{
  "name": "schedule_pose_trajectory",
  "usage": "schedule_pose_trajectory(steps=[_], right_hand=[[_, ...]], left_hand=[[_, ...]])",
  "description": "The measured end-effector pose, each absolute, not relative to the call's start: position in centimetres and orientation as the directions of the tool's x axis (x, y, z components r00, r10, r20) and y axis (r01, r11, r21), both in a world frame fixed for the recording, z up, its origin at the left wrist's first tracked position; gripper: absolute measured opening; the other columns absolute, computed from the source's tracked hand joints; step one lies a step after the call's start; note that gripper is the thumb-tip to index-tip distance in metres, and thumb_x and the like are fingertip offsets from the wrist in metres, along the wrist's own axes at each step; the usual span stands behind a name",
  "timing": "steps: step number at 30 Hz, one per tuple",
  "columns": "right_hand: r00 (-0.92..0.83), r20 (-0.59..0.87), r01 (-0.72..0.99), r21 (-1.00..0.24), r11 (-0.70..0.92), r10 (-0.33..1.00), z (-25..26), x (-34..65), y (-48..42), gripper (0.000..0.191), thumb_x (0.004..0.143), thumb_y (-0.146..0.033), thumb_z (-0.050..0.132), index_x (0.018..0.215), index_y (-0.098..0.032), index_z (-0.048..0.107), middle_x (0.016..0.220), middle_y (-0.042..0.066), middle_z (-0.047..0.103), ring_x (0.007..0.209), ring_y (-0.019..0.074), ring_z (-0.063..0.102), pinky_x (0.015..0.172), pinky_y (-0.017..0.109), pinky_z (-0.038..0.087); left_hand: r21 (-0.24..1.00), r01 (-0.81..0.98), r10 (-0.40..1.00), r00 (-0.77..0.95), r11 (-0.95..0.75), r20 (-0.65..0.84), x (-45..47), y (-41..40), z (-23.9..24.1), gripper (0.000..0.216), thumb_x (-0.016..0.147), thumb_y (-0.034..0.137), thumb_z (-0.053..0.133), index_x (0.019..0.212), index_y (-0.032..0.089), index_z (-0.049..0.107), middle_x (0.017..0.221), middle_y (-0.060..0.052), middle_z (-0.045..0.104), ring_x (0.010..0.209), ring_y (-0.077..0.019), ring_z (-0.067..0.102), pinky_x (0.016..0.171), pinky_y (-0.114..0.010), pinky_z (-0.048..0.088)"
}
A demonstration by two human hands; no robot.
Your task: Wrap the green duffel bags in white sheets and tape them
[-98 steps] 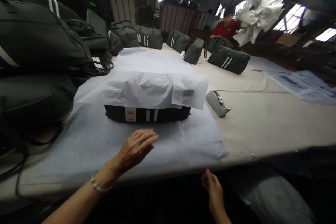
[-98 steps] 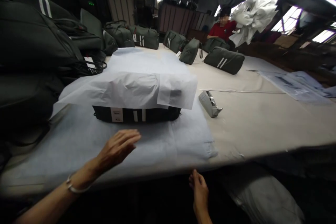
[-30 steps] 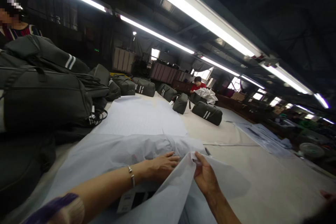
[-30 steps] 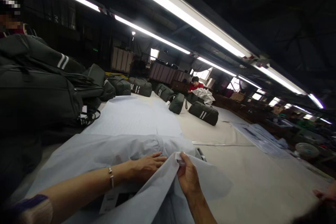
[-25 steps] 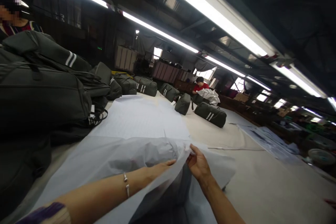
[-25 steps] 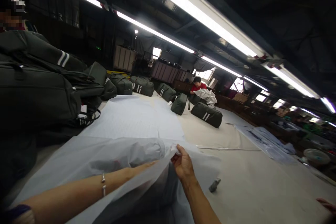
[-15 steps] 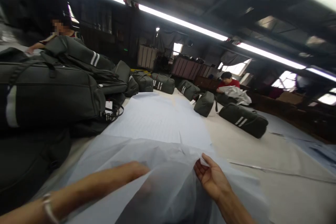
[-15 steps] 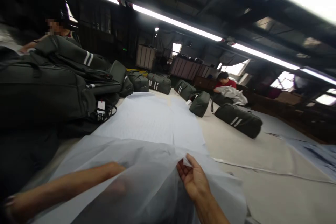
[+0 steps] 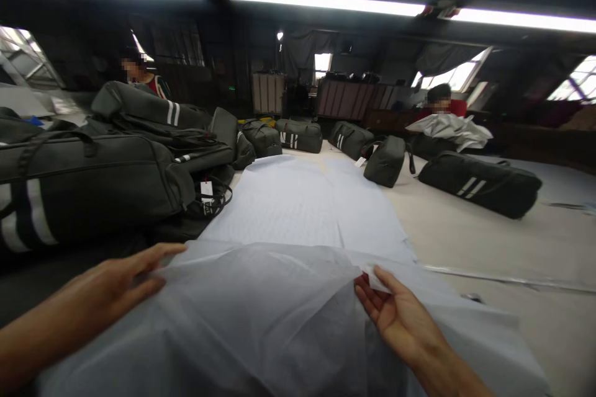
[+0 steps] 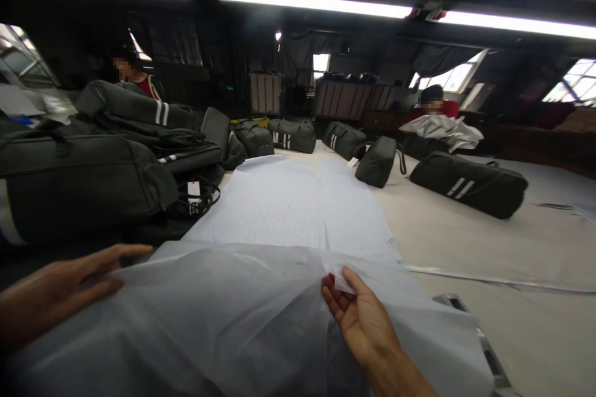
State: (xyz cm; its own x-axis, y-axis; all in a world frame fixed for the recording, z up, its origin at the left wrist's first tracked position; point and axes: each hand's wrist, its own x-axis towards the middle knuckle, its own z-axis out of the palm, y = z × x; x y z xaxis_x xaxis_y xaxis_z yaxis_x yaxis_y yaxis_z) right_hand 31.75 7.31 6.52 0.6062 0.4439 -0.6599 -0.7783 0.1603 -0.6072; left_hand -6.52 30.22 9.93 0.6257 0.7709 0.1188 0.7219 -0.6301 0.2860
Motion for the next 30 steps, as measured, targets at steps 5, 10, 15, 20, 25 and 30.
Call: schedule_pose_trajectory(steps=[5, 10, 15, 20, 25, 30], right_hand=[[0.616, -0.655, -0.764, -0.631, 0.131, 0.437, 6.4, 31.6, 7.7, 0.008, 0.086, -0.008, 0.062, 0.088, -0.014, 0.057, 0.069, 0.009, 0.071, 0.059, 0.0178, 0.069, 0.056, 0.028, 0.061], [0.619, -0.647, -0.747, -0.66, 0.08, 0.445, 6.4, 31.6, 7.5, 0.005, 0.088, -0.011, 0.061, 0.086, -0.014, 0.056, 0.066, 0.007, 0.071, 0.06, 0.0172, 0.07, 0.057, 0.026, 0.059], [0.588, -0.635, -0.753, -0.656, 0.051, 0.5, 7.4, 31.5, 8.0, 0.014, 0.093, -0.022, 0.057, 0.089, -0.009, 0.06, 0.071, 0.009, 0.071, 0.058, 0.0167, 0.069, 0.051, 0.023, 0.055], [0.642, -0.4, -0.626, -0.766, 0.145, 0.654, 9.5, 30.7, 4.0, 0.03, 0.084, -0.03, 0.069, 0.106, -0.011, 0.062, 0.103, 0.012, 0.072, 0.095, 0.0196, 0.07, 0.083, 0.028, 0.057], [0.99, 0.041, 0.03, -0.996, 0.086, 0.136, 5.0, 31.7, -7.7, 0.058, 0.059, -0.034, 0.089, 0.11, -0.022, 0.064, 0.114, 0.002, 0.068, 0.109, 0.0171, 0.061, 0.09, 0.021, 0.049], [0.912, -0.222, -0.189, -0.974, -0.125, 0.345, -2.9, 33.4, -12.9, 0.047, 0.057, -0.04, 0.087, 0.094, -0.016, 0.07, 0.095, 0.003, 0.073, 0.097, 0.0224, 0.064, 0.079, 0.025, 0.051]], left_hand=[[0.057, 0.736, 0.602, 0.504, -0.675, 0.619, -1.4, 30.6, 16.4, 0.043, 0.091, 0.04, 0.032, 0.116, 0.023, 0.064, 0.096, -0.009, 0.071, 0.08, -0.031, 0.068, 0.075, -0.048, 0.054], [0.088, 0.056, 0.101, 0.714, -0.995, 0.693, 8.6, 16.4, 10.1, 0.031, 0.095, 0.03, 0.043, 0.124, 0.034, 0.053, 0.104, -0.005, 0.07, 0.087, -0.0202, 0.067, 0.075, -0.031, 0.056], [0.193, -0.035, 0.053, 0.899, -0.981, 0.435, 18.1, 13.8, 5.1, 0.028, 0.09, 0.034, 0.06, 0.115, 0.022, 0.059, 0.115, -0.006, 0.068, 0.109, -0.0233, 0.063, 0.099, -0.04, 0.049], [0.283, 0.031, 0.094, 0.972, -0.959, 0.214, 19.8, 17.2, 5.0, 0.055, 0.091, 0.032, 0.06, 0.14, 0.015, 0.042, 0.146, -0.015, 0.046, 0.136, -0.029, 0.041, 0.113, -0.05, 0.034], [0.267, 0.067, 0.092, 0.992, -0.961, 0.082, 20.0, 17.1, 5.0, 0.06, 0.094, 0.042, 0.054, 0.145, 0.016, 0.038, 0.153, -0.015, 0.036, 0.143, -0.032, 0.027, 0.115, -0.059, 0.025], [0.262, 0.108, 0.145, 0.981, -0.959, 0.128, 20.5, 17.0, 4.6, 0.055, 0.094, 0.049, 0.051, 0.142, 0.022, 0.045, 0.146, -0.012, 0.047, 0.136, -0.0303, 0.04, 0.112, -0.051, 0.034]])
